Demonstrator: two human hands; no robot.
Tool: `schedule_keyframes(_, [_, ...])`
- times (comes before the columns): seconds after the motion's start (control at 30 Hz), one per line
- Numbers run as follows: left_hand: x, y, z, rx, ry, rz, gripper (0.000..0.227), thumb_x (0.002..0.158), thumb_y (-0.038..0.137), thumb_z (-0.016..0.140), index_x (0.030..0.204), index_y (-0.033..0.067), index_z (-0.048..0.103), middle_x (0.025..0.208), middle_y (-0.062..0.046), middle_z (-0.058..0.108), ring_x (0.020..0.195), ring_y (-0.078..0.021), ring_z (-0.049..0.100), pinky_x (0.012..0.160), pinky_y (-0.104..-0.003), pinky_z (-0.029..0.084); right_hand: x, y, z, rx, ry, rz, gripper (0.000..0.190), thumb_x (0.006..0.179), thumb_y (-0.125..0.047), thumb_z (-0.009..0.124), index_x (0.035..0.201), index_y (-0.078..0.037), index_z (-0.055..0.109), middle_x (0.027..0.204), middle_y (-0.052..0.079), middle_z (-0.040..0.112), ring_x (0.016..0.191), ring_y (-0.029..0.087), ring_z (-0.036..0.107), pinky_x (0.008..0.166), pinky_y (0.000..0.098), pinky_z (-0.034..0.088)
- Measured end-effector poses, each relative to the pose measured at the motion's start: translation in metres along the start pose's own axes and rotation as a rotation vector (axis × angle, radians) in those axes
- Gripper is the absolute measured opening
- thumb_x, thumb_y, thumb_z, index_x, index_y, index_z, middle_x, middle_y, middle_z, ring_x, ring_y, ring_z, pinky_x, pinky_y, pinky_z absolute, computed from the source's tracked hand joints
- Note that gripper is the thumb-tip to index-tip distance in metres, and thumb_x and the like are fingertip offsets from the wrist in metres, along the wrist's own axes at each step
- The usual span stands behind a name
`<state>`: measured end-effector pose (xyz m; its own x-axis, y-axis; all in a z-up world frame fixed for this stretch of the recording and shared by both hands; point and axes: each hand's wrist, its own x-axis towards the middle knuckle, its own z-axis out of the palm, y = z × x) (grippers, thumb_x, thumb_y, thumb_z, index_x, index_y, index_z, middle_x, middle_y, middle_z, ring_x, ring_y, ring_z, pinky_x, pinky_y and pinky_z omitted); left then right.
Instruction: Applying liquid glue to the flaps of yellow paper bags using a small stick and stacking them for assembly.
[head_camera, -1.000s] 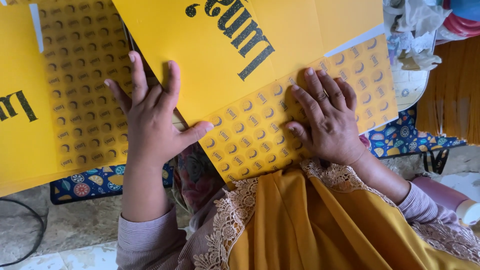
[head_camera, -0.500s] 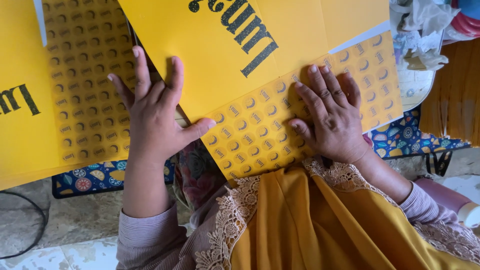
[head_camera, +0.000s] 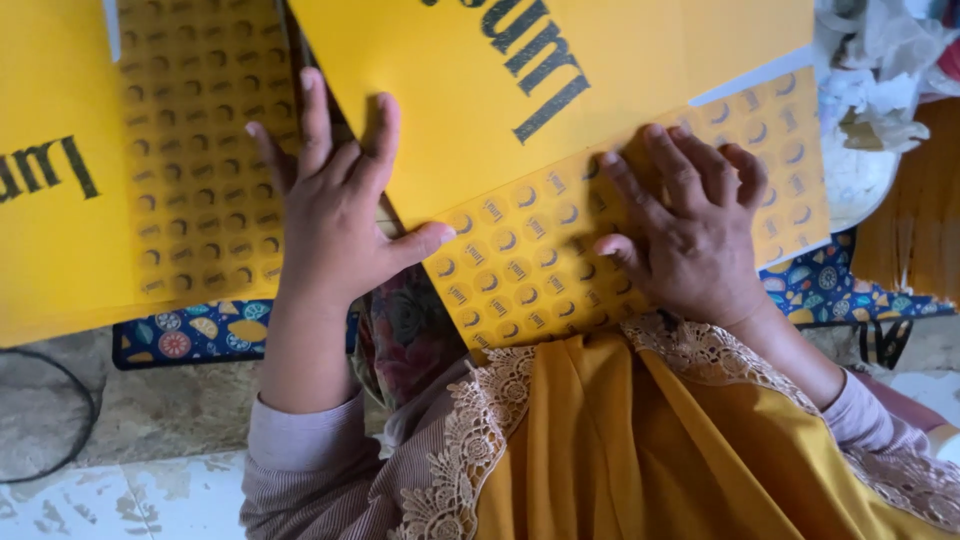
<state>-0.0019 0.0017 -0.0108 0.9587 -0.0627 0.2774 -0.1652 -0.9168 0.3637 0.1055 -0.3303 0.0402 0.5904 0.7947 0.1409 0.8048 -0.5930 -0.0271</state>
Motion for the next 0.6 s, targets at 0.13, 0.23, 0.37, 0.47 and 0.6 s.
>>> schedule_keyframes(0.13, [0.0031,0.0017,-0.0057,-0.012,-0.052,-0.04,0.104,0.103,0.075,0.067,0.166,0.0017,0.029,0.103,-0.022,0.072,0.158,-0.0306,-0.001,0.113,-0.077,-0.009,0.0041,-0.0067,-0.0072,-0.042,0.001,-0.002,0.069,0.11,-0.062,0.046,0.146,-0.01,0.073,0.148,0.021,0.052,0.135,0.036,0.043,0.112,0.0558,0.023])
schedule_keyframes(0.23, [0.0034,0.0013,-0.0043,-0.024,-0.064,-0.039,0.103,0.104,0.078,0.063,0.166,0.0016,0.03,0.093,-0.019,0.066,0.158,-0.0305,-0.002,0.112,-0.078,-0.011,0.0045,-0.0101,-0.0091,-0.003,0.006,0.006,0.071,0.108,-0.062,0.047,0.148,-0.007,0.069,0.149,0.024,0.051,0.135,0.039,0.044,0.112,0.0565,0.022])
schedule_keyframes(0.37, [0.0035,0.0023,-0.0066,-0.015,-0.043,-0.032,0.105,0.104,0.078,0.066,0.167,0.0019,0.031,0.101,-0.022,0.07,0.159,-0.0322,0.0,0.113,-0.075,-0.011,0.0026,-0.0097,-0.0064,0.04,-0.009,0.024,0.07,0.109,-0.06,0.048,0.151,-0.007,0.066,0.152,0.025,0.048,0.136,0.041,0.042,0.113,0.058,0.02])
schedule_keyframes(0.47, [0.0026,0.0028,-0.0079,-0.03,-0.02,-0.032,0.106,0.102,0.076,0.07,0.167,0.0034,0.03,0.114,-0.023,0.074,0.16,-0.0318,0.001,0.115,-0.073,-0.013,0.0019,-0.0093,-0.0044,0.05,-0.016,0.024,0.07,0.11,-0.06,0.049,0.153,-0.007,0.065,0.153,0.025,0.046,0.137,0.042,0.04,0.114,0.0586,0.018])
schedule_keyframes(0.6, [0.0009,0.001,-0.0054,-0.031,-0.006,-0.022,0.106,0.103,0.076,0.071,0.169,0.0055,0.028,0.122,-0.023,0.075,0.161,-0.03,0.001,0.117,-0.068,-0.016,0.0026,-0.0097,-0.0066,0.036,-0.028,0.026,0.069,0.108,-0.059,0.055,0.151,-0.006,0.067,0.15,0.027,0.051,0.135,0.044,0.042,0.112,0.0609,0.021])
